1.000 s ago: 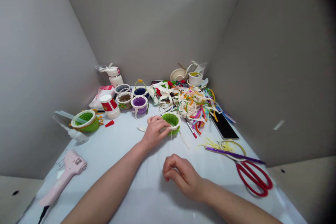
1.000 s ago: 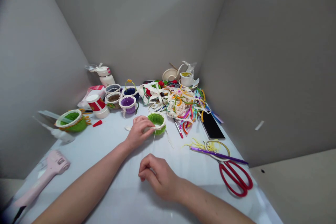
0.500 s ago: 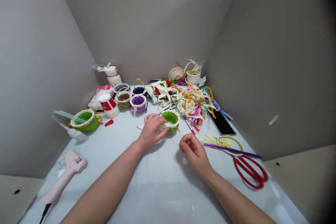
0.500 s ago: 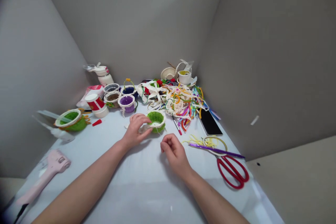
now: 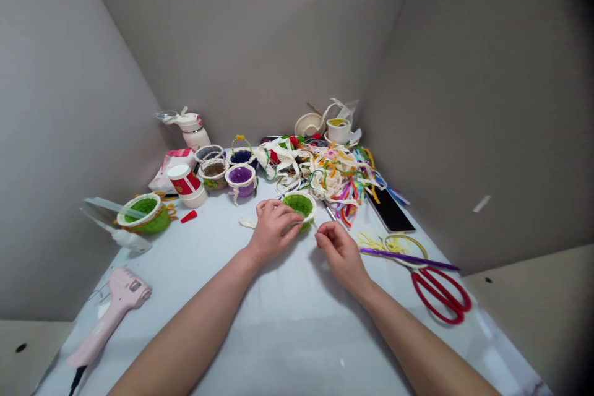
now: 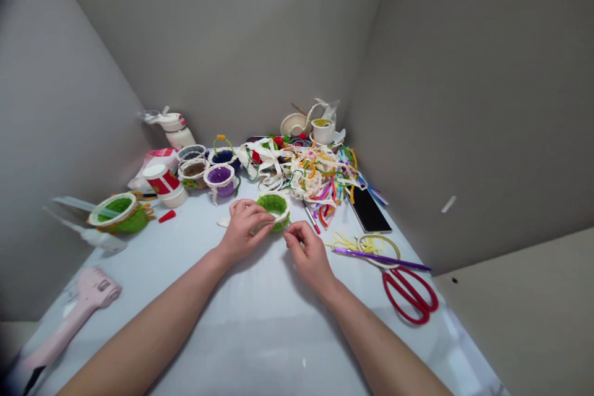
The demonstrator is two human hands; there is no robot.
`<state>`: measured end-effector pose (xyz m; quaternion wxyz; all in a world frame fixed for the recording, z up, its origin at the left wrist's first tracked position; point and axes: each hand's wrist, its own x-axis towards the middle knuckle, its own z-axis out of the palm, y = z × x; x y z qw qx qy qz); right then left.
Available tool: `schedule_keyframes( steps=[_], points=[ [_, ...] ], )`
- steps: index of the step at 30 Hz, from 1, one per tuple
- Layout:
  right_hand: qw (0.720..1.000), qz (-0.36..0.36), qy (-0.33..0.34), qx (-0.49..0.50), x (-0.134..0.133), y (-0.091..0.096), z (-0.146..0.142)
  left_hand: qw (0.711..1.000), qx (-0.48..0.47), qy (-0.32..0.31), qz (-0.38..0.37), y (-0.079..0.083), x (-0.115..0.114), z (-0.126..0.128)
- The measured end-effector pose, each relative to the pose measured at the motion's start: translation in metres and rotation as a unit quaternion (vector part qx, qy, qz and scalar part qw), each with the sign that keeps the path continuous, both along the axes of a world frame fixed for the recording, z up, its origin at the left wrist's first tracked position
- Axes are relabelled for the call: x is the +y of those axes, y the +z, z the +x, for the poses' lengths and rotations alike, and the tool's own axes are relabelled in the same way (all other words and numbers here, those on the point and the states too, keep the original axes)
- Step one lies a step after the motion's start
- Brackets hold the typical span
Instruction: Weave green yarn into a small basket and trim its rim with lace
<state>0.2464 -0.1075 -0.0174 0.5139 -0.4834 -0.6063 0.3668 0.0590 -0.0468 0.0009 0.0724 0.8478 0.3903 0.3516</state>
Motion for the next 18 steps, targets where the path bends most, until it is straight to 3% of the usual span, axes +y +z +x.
schedule_keyframes(
  steps=[13,18],
  points=[
    [0.998,0.027,-0.035,-0.047,0.017,0.004,0.001,1.000,-0.005,0.026,0.001,-0.004,0.003,0.007],
    [0.988,0.097,-0.059,-0.106,0.021,0.004,0.001,0.999,-0.017,0.031,0.003,-0.005,0.004,0.008]
  ],
)
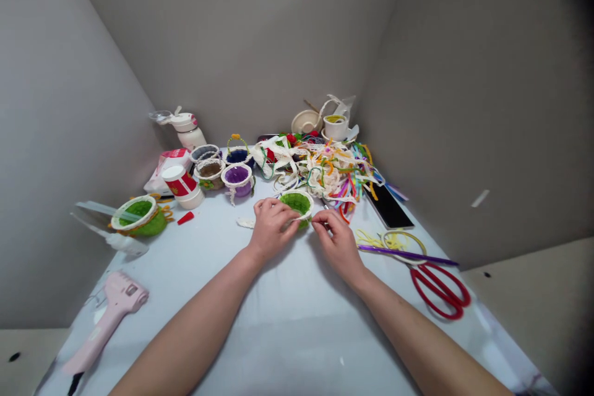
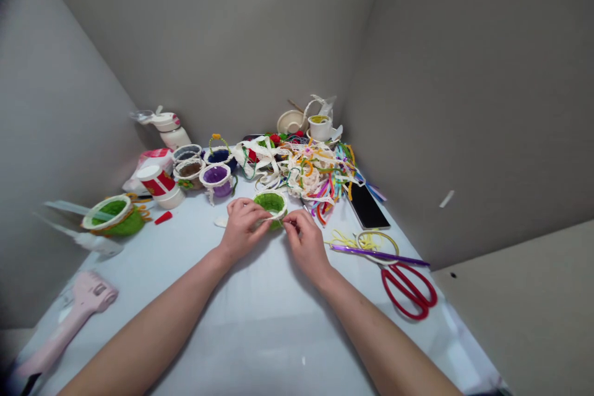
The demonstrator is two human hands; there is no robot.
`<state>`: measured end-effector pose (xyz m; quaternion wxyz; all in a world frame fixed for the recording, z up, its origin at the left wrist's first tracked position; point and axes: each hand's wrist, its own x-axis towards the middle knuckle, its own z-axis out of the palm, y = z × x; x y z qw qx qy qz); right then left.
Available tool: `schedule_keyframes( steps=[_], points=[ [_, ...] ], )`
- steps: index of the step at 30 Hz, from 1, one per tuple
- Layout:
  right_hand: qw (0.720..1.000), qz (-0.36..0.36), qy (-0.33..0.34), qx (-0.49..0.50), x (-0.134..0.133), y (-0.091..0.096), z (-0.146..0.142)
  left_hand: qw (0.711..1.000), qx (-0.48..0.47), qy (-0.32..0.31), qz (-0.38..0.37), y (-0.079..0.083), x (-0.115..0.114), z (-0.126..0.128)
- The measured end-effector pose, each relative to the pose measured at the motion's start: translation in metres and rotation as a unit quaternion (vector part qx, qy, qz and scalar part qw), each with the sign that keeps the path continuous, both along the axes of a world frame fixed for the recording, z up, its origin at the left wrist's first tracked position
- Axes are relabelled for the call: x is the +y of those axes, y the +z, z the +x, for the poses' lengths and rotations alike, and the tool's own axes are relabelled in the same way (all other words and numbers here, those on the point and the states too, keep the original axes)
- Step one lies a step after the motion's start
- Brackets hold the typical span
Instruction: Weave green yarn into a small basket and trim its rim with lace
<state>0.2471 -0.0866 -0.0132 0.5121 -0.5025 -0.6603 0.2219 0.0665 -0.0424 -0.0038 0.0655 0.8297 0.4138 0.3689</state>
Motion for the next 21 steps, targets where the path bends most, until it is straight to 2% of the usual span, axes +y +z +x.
schedule_keyframes(
  steps=[9,21],
  points=[
    [0.989,0.099,-0.018,-0.104,0.014,0.002,0.001,0.999,-0.035,0.017,-0.027,0.002,0.003,-0.002],
    [0.982,0.111,-0.041,-0.151,0.016,-0.001,0.000,0.999,-0.040,0.015,-0.014,0.001,0.003,-0.002]
  ],
)
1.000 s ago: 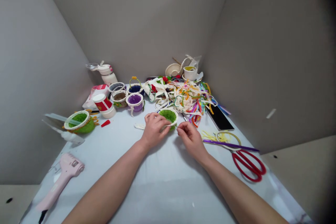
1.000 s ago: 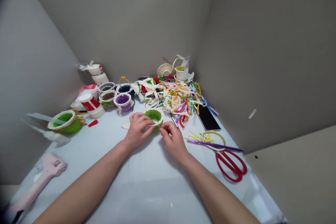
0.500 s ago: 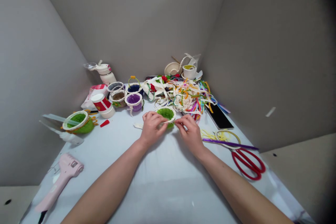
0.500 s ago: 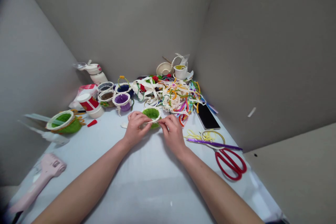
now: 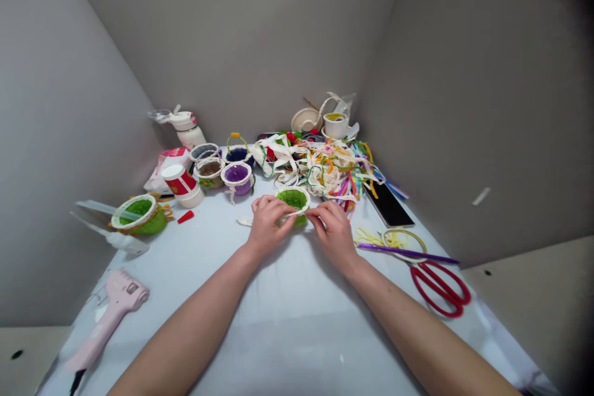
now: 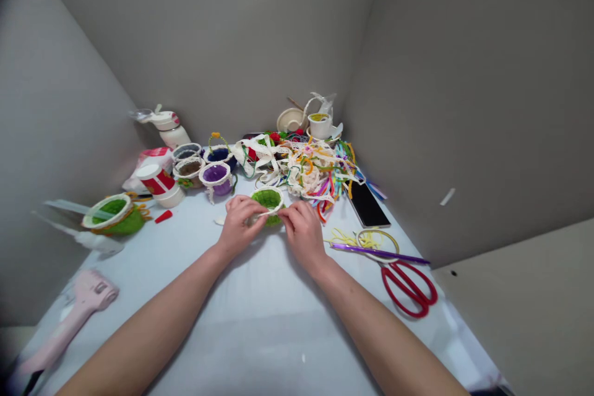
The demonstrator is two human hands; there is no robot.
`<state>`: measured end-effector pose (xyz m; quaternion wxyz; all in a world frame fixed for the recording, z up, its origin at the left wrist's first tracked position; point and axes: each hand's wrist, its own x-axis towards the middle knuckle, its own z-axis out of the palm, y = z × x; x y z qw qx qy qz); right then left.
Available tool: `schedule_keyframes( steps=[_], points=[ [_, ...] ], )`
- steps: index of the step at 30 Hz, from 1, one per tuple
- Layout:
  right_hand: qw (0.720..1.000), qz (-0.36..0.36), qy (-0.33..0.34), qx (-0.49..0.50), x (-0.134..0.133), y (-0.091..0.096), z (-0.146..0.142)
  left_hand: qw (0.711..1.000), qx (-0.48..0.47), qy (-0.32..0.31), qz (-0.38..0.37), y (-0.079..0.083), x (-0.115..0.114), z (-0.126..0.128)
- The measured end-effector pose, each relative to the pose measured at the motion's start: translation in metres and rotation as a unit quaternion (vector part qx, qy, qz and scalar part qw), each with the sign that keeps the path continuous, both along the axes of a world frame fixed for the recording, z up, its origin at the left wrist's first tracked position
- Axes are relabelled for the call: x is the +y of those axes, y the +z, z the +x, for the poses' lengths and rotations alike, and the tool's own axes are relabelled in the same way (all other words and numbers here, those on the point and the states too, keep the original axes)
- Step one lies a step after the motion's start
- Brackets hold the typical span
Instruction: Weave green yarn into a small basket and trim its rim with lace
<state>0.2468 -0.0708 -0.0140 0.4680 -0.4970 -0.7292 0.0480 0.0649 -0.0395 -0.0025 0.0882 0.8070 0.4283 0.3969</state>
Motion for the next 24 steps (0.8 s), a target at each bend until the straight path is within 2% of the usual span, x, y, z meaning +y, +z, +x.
schedule_keyframes(
  steps=[16,24],
  points=[
    [0.999,-0.031,0.001,-0.008,-0.004,0.001,-0.001,1.000,0.006,-0.002,0.024,-0.001,0.000,0.000],
    [0.996,-0.068,0.008,0.061,-0.014,-0.001,-0.008,0.998,0.016,-0.006,0.061,-0.005,-0.002,0.002]
  ],
)
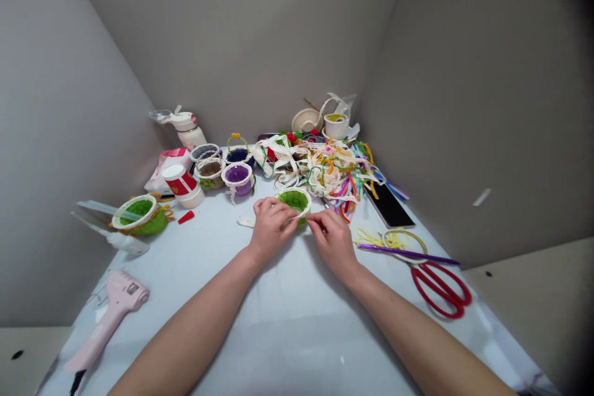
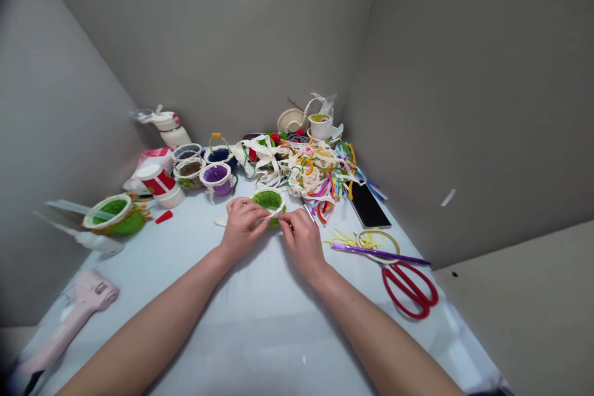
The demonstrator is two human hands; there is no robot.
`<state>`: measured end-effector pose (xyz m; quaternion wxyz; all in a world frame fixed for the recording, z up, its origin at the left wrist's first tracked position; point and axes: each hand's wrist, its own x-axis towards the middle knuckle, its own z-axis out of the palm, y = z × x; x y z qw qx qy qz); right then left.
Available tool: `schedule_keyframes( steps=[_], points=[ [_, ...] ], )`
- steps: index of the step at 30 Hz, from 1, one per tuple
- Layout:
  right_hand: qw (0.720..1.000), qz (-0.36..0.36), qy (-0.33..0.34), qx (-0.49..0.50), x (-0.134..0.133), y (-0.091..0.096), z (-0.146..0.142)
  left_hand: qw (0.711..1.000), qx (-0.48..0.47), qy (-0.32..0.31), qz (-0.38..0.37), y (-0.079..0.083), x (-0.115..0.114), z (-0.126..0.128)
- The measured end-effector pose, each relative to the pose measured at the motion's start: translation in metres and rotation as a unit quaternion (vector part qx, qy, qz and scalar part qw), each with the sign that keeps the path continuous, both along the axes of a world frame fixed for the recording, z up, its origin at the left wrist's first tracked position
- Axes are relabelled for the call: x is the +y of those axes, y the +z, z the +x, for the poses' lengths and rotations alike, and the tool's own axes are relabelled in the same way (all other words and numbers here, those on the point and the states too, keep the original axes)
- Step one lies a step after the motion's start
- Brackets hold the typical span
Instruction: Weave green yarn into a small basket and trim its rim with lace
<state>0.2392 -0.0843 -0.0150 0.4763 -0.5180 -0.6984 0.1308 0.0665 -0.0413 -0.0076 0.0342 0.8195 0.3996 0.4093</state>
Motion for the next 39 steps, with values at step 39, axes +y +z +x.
schedule_keyframes(
  steps=[39],
  points=[
    [0.996,-0.058,-0.051,-0.042,0.026,0.031,0.009,1.000,0.006,0.006,-0.003,-0.002,-0.006,0.002]
  ],
)
